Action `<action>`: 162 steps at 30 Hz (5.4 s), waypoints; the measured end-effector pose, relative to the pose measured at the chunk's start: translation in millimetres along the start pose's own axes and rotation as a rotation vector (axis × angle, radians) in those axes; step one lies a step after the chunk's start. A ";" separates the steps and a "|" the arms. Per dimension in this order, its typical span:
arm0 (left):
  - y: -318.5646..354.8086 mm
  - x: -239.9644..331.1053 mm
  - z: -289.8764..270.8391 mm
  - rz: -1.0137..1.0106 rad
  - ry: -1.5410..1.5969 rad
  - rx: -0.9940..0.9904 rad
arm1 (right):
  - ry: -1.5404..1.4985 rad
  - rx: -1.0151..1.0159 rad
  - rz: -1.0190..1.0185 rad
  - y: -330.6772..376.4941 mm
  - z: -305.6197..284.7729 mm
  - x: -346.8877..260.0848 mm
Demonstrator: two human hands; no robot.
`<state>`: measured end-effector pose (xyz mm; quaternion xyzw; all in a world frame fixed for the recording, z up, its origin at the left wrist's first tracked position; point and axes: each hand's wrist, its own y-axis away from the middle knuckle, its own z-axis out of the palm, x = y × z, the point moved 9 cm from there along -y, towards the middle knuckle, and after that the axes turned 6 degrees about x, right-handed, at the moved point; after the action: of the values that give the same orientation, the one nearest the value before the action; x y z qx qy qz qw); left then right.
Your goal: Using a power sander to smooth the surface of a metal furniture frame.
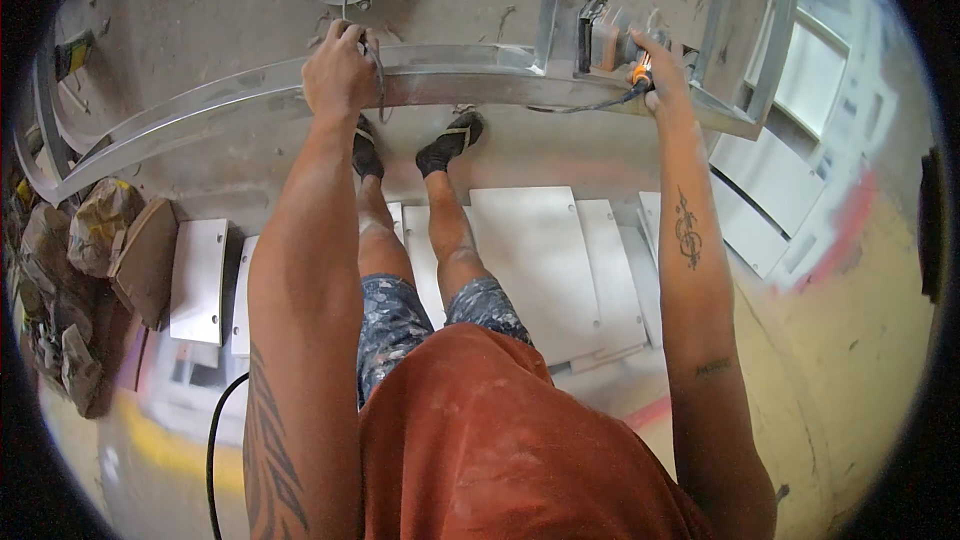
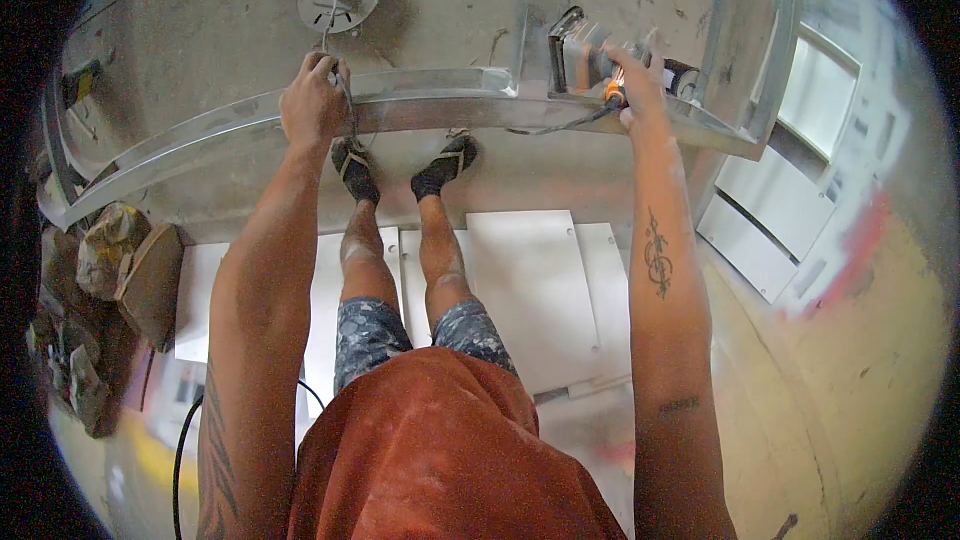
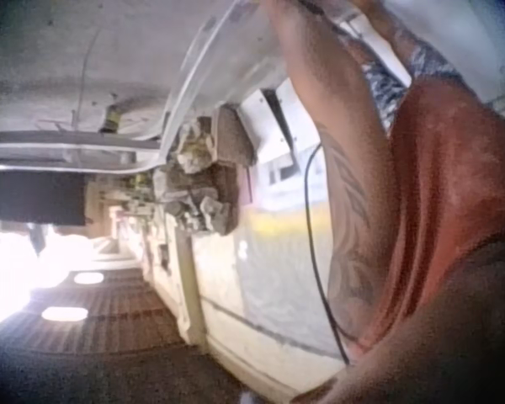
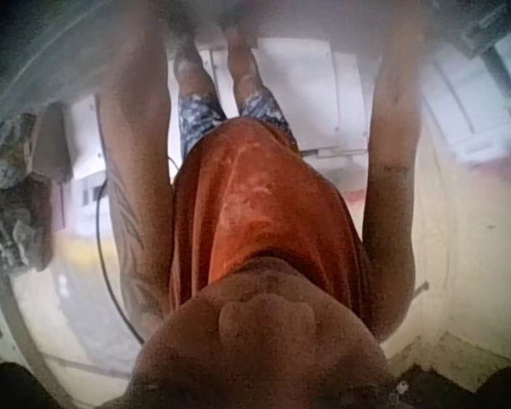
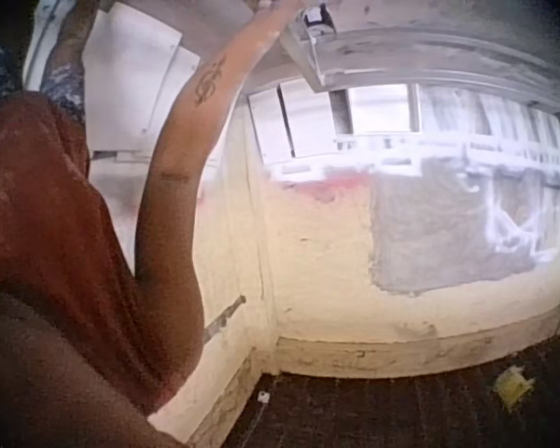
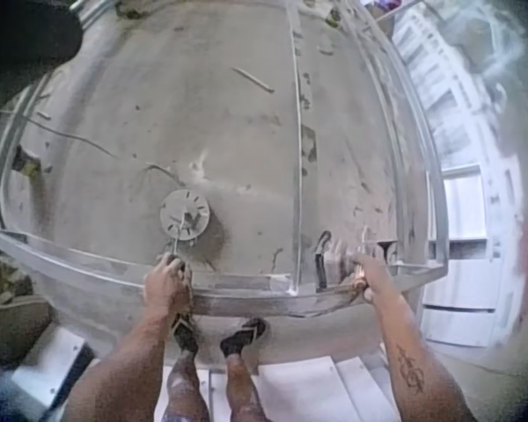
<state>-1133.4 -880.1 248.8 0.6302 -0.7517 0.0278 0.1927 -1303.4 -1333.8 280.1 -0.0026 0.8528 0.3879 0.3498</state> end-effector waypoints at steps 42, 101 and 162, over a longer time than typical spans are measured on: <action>-1.8 -22.5 -0.3 -0.039 0.089 0.072 | 1.388 -0.600 -1.275 187.8 172.3 -80.9; -1.7 -35.0 -2.1 -0.038 0.005 -0.034 | 0.826 -0.248 -0.611 214.1 62.9 -45.3; 1.0 2.5 4.2 -0.071 -0.006 -0.089 | 0.740 -0.147 -0.695 173.0 38.4 -10.6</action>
<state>-1135.8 -883.4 245.9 0.6474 -0.7298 -0.0146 0.2192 -1320.3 -1190.2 383.1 -0.4476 0.8387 0.2807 0.1317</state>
